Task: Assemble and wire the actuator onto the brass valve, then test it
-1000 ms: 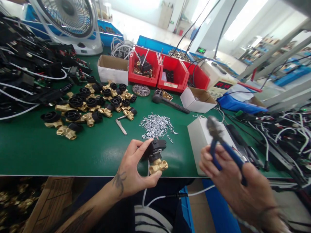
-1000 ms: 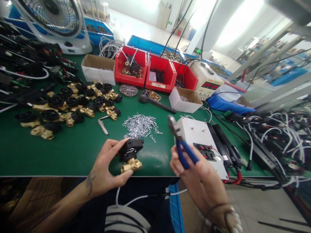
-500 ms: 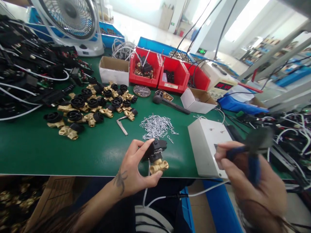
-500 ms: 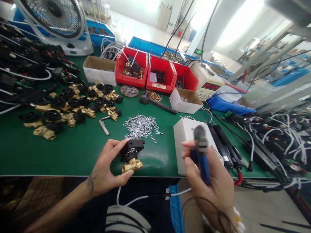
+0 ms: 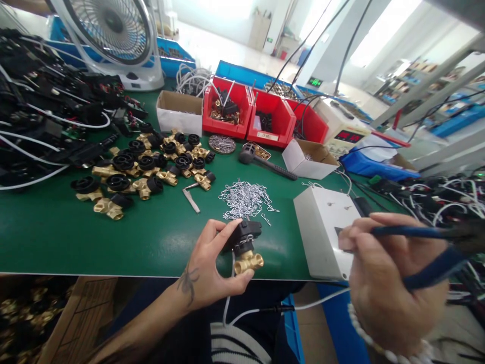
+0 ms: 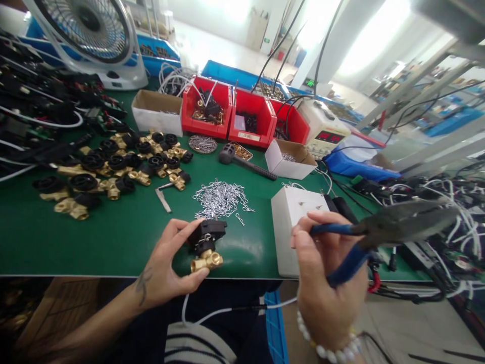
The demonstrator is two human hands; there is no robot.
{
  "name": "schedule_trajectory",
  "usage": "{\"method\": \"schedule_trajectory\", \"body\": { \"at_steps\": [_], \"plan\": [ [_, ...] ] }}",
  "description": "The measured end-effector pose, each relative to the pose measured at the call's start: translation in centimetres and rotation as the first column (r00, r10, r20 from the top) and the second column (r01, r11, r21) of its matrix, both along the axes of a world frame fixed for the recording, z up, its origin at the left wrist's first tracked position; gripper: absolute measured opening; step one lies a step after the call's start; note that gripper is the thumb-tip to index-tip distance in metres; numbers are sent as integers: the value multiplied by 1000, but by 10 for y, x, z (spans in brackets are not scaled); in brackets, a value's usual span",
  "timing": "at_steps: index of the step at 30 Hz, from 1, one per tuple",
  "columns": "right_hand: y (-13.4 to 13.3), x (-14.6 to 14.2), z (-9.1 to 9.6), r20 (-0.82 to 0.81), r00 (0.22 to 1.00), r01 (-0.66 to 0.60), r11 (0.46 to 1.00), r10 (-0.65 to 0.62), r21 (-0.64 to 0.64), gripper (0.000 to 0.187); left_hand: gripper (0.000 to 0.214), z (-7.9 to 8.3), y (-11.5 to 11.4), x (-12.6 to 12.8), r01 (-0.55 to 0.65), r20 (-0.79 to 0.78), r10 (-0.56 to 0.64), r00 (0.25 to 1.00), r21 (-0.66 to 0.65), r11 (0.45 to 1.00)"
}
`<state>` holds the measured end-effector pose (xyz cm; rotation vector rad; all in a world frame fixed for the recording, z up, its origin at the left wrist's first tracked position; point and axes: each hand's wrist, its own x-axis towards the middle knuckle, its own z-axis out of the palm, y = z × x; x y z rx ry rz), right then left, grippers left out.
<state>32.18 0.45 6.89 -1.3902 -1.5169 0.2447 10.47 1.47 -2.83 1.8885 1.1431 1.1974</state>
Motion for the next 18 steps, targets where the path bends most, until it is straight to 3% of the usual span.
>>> {"method": "schedule_trajectory", "body": {
  "at_steps": [2, 4, 5, 6, 8, 10, 11, 13, 15, 16, 18],
  "plan": [
    [1, -2, -7, 209, 960, -162, 977, 189, -137, 15, 73, 0, 0, 0, 1, 1, -1, 1000, -10, 1000],
    [4, -2, -9, 383, 813, -300, 878, 439, -372, 12, 74, 0, 0, 0, 4, 4, -4, 1000, -27, 1000],
    [5, 0, -7, 405, 776, -312, 852, 483, -420, 12, 74, 0, 0, 1, 7, 4, -7, 1000, -31, 1000],
    [5, 1, -4, 400, 808, -284, 881, 432, -378, 13, 74, 0, 0, 1, 9, 5, -9, 1000, -29, 1000],
    [5, 2, 1, 259, 952, -125, 979, 164, -160, 12, 74, 0, 0, 1, 12, 2, -12, 1000, -17, 1000],
    [5, 2, 1, 69, 997, 45, 999, -46, 17, 12, 73, 0, 0, 1, 9, 1, -9, 1000, -10, 1000],
    [5, 2, -1, 66, 997, 38, 999, -39, 18, 12, 74, 0, 0, 1, 9, 3, -9, 1000, -11, 1000],
    [7, 3, -5, 245, 956, -123, 979, 161, -161, 12, 74, 0, 0, 1, 11, -2, -11, 1000, -21, 1000],
    [9, 5, -7, 400, 826, -232, 886, 398, -402, 13, 75, 0, 0, 0, 9, -9, -10, 1000, -30, 1000],
    [9, 7, -6, 424, 801, -226, 869, 422, -439, 13, 75, -1, 0, 0, 9, -10, -9, 1000, -29, 1000],
    [9, 8, -4, 406, 881, -126, 947, 244, -296, 11, 75, -1, 0, 1, 9, -7, -9, 1000, -22, 1000]
  ]
}}
